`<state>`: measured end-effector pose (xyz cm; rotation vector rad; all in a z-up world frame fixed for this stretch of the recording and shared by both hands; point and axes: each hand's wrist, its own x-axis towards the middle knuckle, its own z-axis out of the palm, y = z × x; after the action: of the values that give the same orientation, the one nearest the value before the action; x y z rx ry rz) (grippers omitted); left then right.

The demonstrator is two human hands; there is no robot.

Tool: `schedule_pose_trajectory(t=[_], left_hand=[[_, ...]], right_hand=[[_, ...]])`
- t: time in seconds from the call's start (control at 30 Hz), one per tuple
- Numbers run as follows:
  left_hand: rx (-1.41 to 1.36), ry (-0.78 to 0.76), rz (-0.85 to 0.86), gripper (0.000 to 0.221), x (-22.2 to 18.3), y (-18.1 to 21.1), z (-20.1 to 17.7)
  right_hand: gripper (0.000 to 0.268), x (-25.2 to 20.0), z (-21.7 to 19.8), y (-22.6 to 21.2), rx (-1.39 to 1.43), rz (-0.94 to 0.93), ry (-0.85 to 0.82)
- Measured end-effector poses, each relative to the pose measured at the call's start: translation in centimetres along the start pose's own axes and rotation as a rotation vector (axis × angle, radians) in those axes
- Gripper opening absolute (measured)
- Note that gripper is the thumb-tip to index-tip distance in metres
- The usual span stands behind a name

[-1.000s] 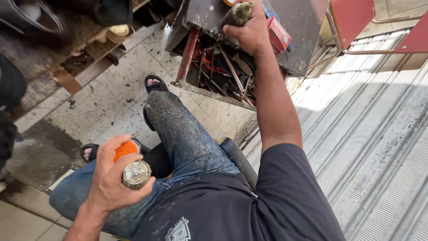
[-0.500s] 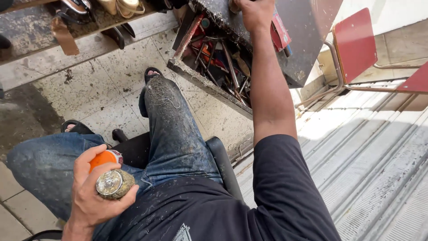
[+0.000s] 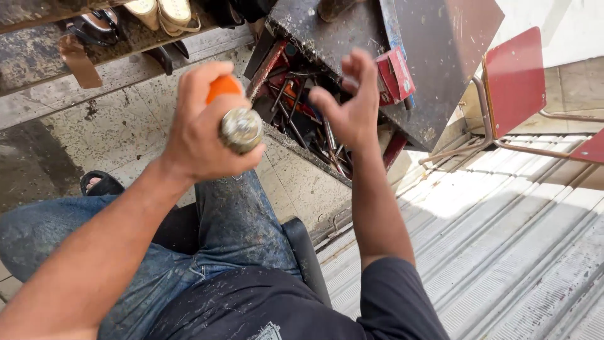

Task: Preparing materials and using tools to repair a shoe at a workbench

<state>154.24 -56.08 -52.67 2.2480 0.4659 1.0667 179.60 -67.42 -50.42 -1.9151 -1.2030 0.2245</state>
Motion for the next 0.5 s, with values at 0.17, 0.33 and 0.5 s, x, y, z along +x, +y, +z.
schedule_pose_trajectory(t=[0.17,0.33,0.5], left_hand=[[0.028,0.073,0.043,0.065,9.0,-5.0,10.8],[0.191,0.080,-0.072,0.079,11.3,-7.5,18.5],[0.348,0.016,-0.145,0.111,10.6,-9.8,21.6]], right_hand=[[0.055,-10.0,-0.8,0.7,-0.040,-0.093,-0.175],[0.036,-11.3,-0.6,1.2,-0.037,-0.136,-0.159],[0.052,-10.6,-1.3,3.5,-0.369,-0.217,-0.080]])
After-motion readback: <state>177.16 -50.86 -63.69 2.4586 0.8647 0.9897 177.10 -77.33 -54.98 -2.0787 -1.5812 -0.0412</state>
